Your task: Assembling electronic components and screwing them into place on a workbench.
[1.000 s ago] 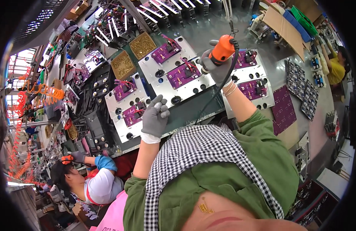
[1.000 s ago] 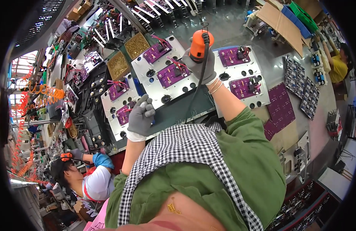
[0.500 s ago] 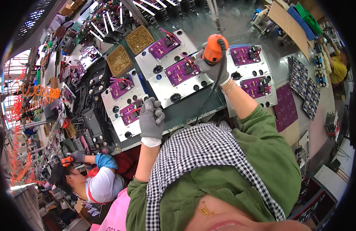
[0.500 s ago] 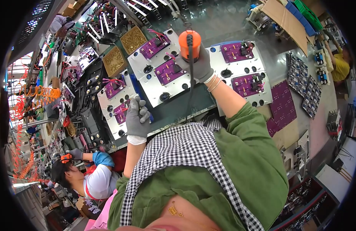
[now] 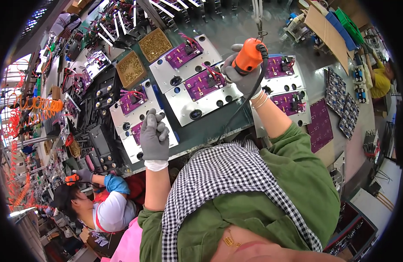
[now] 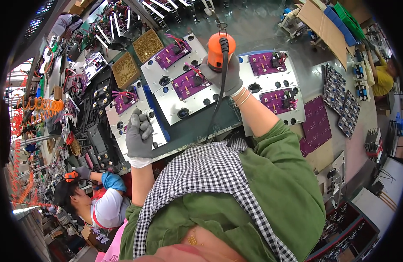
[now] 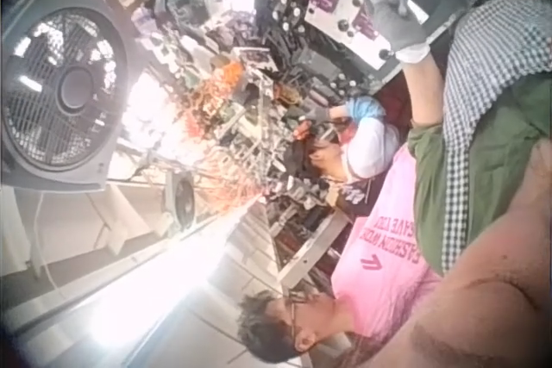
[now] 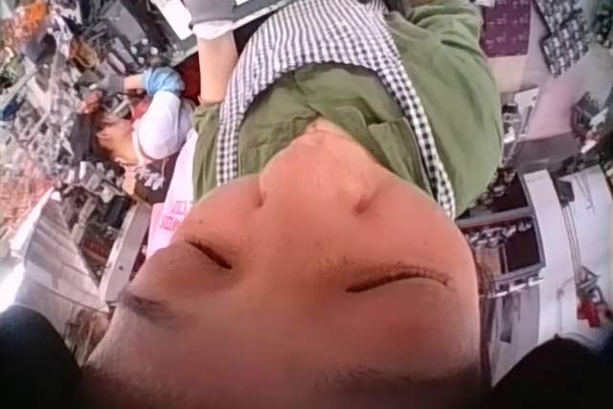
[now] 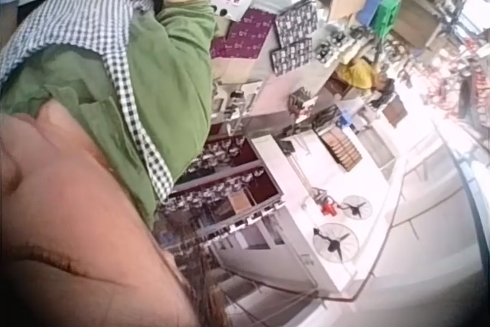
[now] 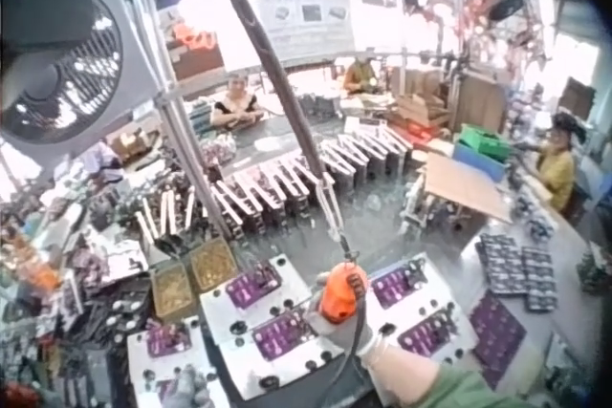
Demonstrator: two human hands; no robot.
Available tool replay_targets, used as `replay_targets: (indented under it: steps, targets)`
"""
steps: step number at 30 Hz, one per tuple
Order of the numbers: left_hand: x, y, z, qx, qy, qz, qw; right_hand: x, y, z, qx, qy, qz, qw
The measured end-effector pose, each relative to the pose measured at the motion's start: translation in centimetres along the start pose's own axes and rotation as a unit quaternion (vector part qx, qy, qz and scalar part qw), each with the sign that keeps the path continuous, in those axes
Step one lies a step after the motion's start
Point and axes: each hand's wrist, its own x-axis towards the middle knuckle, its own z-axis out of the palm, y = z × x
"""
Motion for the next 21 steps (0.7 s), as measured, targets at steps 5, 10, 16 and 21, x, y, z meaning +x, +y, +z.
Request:
replay_targets:
  steps: [5, 10, 16, 21]
  targets:
    - [0.1, 1.4, -0.3, -0.009, -0.015, 0.021, 1.0, -0.9, 0.3, -0.5, 0.098, -0.02, 0.031, 0.995]
    - [0.3, 3.8, -1.2, -0.028, -0.004, 0.073, 0.997, -1.0, 0.3, -0.3, 0.046, -0.03, 0.038, 0.998]
    - [0.8, 4.4, -1.8, -0.04, -0.03, 0.087, 0.995, 0.5, 0.1, 0.1, 0.073, 0.005, 0.078, 0.994]
    - [0.7, 4.1, -2.3, -0.04, -0.02, 0.049, 0.998, 0.3, 0.5, -0.3, -0.044, -0.03, 0.036, 0.998]
